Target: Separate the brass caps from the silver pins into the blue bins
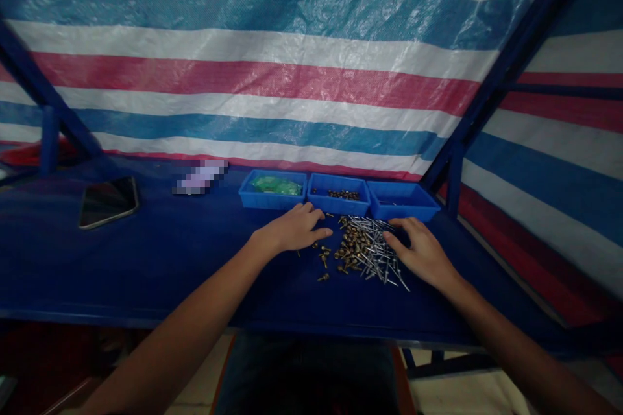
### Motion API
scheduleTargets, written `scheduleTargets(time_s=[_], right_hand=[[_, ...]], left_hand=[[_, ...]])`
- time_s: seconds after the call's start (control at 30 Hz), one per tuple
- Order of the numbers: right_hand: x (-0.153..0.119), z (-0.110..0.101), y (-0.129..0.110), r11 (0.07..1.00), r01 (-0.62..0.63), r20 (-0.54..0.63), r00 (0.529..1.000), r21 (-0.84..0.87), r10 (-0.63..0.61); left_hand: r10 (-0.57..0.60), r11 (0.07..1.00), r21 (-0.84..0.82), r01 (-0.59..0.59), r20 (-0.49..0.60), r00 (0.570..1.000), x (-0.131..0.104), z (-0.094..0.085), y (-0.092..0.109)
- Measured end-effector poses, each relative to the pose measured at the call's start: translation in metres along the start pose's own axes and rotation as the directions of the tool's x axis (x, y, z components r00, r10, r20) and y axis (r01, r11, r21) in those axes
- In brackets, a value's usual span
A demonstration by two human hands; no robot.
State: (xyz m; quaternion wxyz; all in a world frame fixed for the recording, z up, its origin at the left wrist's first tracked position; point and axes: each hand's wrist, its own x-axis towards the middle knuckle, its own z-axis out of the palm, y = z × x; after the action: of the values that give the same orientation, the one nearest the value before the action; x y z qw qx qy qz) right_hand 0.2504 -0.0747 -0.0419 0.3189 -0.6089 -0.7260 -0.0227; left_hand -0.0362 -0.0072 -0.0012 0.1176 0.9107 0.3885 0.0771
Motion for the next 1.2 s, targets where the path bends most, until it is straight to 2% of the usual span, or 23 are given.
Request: scheduleTargets(time_s=[0.17, 0.37, 0.57, 0.8, 1.1, 1.2], right_hand=[[0.000, 0.014, 0.007, 1.000, -0.018, 0.114, 0.993, -0.019, 0.020], [0.007, 0.019, -0.006, 0.997, 0.034, 0.145, 0.988, 0.075, -0.045], [0.012, 0.025, -0.021, 0.988, 0.080, 0.183, 0.978, 0.134, -0.104], [0.026, 0.035, -0.033, 0.996, 0.082, 0.225, 0.970, 0.031, -0.087], [0.025, 0.035, -0.040, 0.981, 0.133, 0.244, 0.956, 0.138, -0.164], [0.023, 0.036, -0.042, 0.979, 0.129, 0.211, 0.964, 0.156, -0.161]], left_hand=[[0.080, 0.991, -0.101, -0.084, -0.041, 0.996, 0.005, 0.008, 0.012], [0.020, 1.000, -0.023, -0.021, -0.070, 0.997, 0.010, 0.024, 0.016], [0.021, 1.000, -0.014, -0.021, -0.038, 0.999, 0.009, 0.022, 0.018], [0.013, 0.999, 0.048, -0.009, -0.086, 0.996, 0.017, 0.025, 0.021], [-0.006, 0.998, -0.060, 0.000, -0.096, 0.995, 0.013, 0.022, 0.018], [0.009, 0.999, -0.040, -0.014, -0.119, 0.993, 0.014, 0.023, 0.018]])
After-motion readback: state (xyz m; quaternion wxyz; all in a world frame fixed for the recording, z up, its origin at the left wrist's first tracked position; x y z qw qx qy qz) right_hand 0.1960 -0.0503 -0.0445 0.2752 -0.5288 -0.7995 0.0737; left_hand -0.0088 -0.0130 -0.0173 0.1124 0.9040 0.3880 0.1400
